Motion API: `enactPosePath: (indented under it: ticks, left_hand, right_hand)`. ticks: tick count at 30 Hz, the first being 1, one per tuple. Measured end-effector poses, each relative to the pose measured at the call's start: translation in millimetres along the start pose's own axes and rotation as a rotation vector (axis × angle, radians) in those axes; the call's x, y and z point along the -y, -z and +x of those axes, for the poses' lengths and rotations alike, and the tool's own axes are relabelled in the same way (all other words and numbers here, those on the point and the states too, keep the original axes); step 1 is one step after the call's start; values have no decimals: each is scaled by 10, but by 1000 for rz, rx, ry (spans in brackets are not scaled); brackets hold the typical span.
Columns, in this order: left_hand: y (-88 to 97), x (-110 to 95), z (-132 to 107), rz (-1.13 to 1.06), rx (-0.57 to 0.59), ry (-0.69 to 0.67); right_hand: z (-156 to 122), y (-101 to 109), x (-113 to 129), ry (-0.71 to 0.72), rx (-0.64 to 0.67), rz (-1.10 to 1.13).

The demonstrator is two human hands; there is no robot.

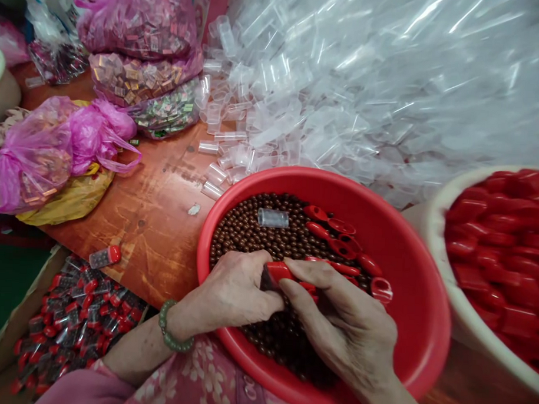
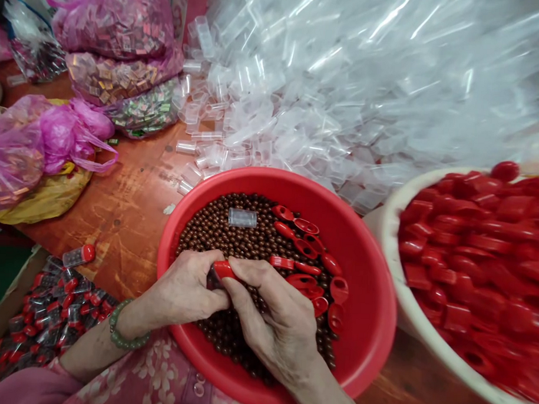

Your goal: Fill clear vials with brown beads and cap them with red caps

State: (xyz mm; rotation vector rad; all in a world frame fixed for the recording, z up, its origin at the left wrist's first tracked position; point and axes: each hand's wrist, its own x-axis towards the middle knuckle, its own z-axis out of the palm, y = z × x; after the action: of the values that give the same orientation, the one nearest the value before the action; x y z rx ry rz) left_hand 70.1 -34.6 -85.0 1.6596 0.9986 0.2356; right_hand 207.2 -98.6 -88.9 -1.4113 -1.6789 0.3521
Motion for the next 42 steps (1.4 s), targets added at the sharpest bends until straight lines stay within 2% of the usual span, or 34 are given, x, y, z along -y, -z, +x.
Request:
enactPosePath:
  ticks: [3,6,10,15,22,24,27,30,33,37,39,42]
  left_hand:
    - [-28,37,4,44,-48,-28]
    - [-50,64,-2,93,-70,-50]
    - [-40,41,-14,120,-43,-63]
    - [-28,3,-17,135,-32,-31]
    - [-55,40,6,231,-36,-85]
    - [-50,34,9,204,-34,-94]
    - [-25,19,10,105,-29,-59]
    - [11,30,20,-51,-3,-42]
    - [53,60,38,-321,86,-67]
    - [96,69,41,-744,272,-43]
    - [93,65,32,-884,305,7]
    - [55,69,17,-972,292,57]
  right_hand:
    - [46,-5,42,34,-9,-87]
    - [65,10,36,51,8,-75]
    - [37,71,-29,14,80,32]
    - [2,127,-69,-14,106,71]
    - [9,136,-71,4,150,43]
    - [6,105,-40,-13,117,22]
    - [3,34,7,-29,32,-3]
    - [9,-10,0,72,-14,-71]
    - [19,-3,-60,202,29,-192]
    - [22,-5,-125,228,132,-298]
    - [28,-31,-129,260,105,-365]
    - [60,-64,-114,353,31,-464]
